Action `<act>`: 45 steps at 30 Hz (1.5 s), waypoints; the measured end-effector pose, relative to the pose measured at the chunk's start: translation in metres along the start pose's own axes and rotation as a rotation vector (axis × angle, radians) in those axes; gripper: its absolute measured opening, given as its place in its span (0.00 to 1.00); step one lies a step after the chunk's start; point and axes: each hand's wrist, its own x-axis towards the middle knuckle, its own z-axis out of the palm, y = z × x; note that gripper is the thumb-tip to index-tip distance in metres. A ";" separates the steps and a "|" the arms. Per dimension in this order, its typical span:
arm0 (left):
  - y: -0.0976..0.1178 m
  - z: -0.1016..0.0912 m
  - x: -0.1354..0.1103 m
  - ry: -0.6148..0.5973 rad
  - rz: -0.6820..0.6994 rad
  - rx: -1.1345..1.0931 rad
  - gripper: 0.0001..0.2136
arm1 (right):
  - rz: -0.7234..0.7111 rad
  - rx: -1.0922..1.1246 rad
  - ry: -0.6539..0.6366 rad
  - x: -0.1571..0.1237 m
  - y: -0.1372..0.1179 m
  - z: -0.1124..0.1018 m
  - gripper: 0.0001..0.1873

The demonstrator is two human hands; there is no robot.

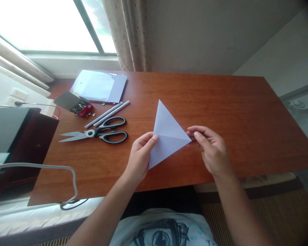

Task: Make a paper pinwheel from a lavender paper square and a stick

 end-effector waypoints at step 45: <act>-0.003 0.001 -0.002 -0.138 -0.004 0.211 0.14 | -0.146 -0.466 -0.100 0.001 -0.016 0.008 0.16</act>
